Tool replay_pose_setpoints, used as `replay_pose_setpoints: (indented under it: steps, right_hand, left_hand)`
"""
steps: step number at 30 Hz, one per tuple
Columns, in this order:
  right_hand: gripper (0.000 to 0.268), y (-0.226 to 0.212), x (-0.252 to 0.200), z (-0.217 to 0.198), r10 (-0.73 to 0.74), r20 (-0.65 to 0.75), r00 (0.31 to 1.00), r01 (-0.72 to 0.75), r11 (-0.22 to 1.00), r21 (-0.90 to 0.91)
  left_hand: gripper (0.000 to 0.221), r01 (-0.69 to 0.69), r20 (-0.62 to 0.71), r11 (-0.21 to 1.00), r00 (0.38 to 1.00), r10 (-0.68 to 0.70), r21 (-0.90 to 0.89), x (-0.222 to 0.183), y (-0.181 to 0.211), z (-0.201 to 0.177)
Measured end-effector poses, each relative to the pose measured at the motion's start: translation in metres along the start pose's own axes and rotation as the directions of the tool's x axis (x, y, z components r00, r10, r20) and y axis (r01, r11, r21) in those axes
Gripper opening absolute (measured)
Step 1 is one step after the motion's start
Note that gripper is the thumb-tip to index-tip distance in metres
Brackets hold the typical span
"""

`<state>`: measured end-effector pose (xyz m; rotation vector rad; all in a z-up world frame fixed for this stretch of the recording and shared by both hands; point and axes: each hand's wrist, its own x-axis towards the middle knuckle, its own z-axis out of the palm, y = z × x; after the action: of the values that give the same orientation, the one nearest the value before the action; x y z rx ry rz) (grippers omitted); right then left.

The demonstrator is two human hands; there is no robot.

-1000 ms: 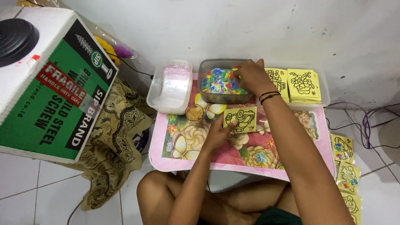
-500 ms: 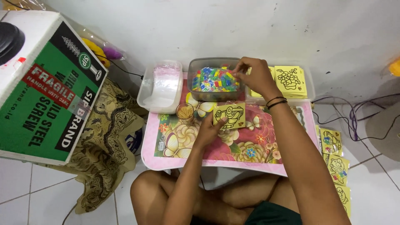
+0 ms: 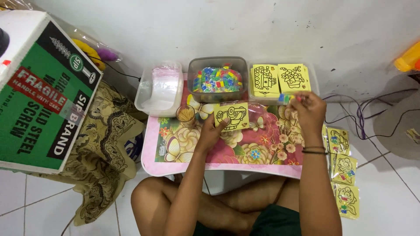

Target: The person is packaging small yellow cards and colorful packets into clear plastic bags at a steady pace.

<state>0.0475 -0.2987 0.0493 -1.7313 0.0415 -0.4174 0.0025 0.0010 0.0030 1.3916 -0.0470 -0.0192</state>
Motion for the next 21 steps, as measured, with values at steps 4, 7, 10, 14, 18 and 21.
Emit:
replay_pose_setpoints:
  steps: [4, 7, 10, 14, 18, 21]
  right_hand:
    - [0.021, 0.018, -0.022, -0.005, 0.062, 0.055, 0.997, -0.064, 0.997, 0.031]
    - [0.025, 0.018, -0.027, -0.001, 0.139, 0.127, 0.982, -0.153, 0.982, 0.109]
    - [0.026, 0.02, -0.023, 0.005, 0.201, 0.202, 0.958, -0.245, 0.944, 0.22]
    - [0.028, 0.021, -0.019, 0.013, 0.257, 0.358, 0.898, -0.357, 0.901, 0.247]
    - [0.021, 0.018, -0.019, 0.032, 0.271, 0.413, 0.869, -0.399, 0.878, 0.264]
    - [0.017, 0.015, -0.026, 0.043, 0.285, 0.423, 0.86, -0.42, 0.866, 0.27]
  left_hand:
    - [0.025, 0.015, 0.011, 1.0, 1.0, -0.015, -0.001, 0.004, -0.009, -0.005]
    - [0.023, 0.045, 0.034, 0.997, 0.998, -0.043, -0.059, 0.004, -0.008, -0.006]
    - [0.022, 0.046, 0.035, 0.993, 0.998, -0.043, -0.112, 0.006, -0.01, -0.009]
    - [0.019, 0.043, 0.059, 0.993, 0.998, -0.037, -0.11, 0.006, -0.011, -0.01]
    - [0.018, 0.037, 0.072, 0.989, 0.997, -0.027, -0.14, 0.005, -0.01, -0.008]
    - [0.019, 0.028, 0.086, 0.991, 0.996, -0.017, -0.133, 0.006, -0.013, -0.01]
